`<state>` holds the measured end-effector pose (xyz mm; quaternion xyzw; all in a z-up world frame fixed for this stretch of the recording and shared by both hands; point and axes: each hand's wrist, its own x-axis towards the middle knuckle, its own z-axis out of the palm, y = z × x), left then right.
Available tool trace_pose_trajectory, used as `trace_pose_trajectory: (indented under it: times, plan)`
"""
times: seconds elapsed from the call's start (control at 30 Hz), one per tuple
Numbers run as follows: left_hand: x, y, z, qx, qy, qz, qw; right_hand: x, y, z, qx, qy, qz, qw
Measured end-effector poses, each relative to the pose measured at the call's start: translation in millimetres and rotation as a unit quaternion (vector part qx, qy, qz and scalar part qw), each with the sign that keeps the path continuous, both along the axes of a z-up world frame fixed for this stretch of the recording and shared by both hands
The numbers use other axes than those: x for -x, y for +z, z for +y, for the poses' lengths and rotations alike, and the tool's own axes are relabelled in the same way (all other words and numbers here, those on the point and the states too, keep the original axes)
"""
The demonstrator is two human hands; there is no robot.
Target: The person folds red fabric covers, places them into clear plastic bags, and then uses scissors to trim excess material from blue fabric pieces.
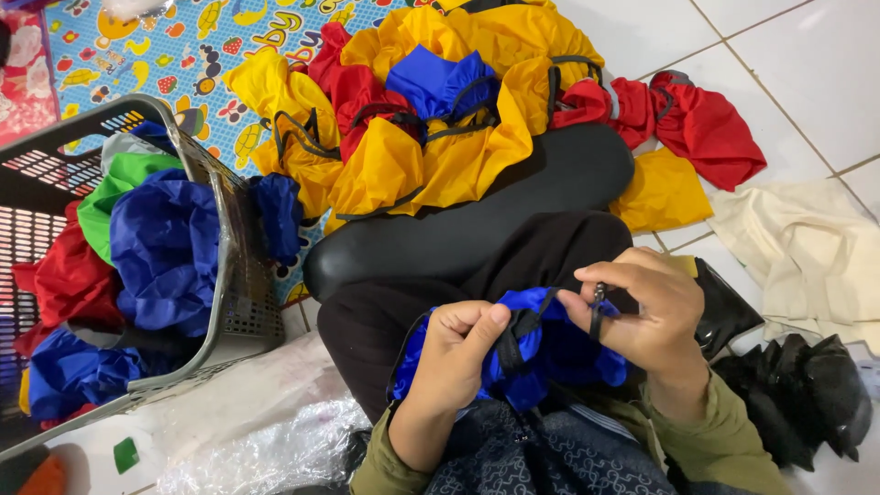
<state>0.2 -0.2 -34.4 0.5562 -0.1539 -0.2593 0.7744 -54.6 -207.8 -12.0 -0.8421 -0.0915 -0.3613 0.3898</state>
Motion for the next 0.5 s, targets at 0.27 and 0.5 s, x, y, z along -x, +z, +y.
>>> trace_pose_trajectory:
  times: [0.27,0.5]
  plan:
    - [1,6,1,-0.007,0.02,-0.02,1.0,12,5,-9,0.155,-0.03,-0.026,0.987]
    - [6,11,4,-0.015,0.034,-0.054,0.998,14,23,1,0.257,-0.024,-0.063,0.964]
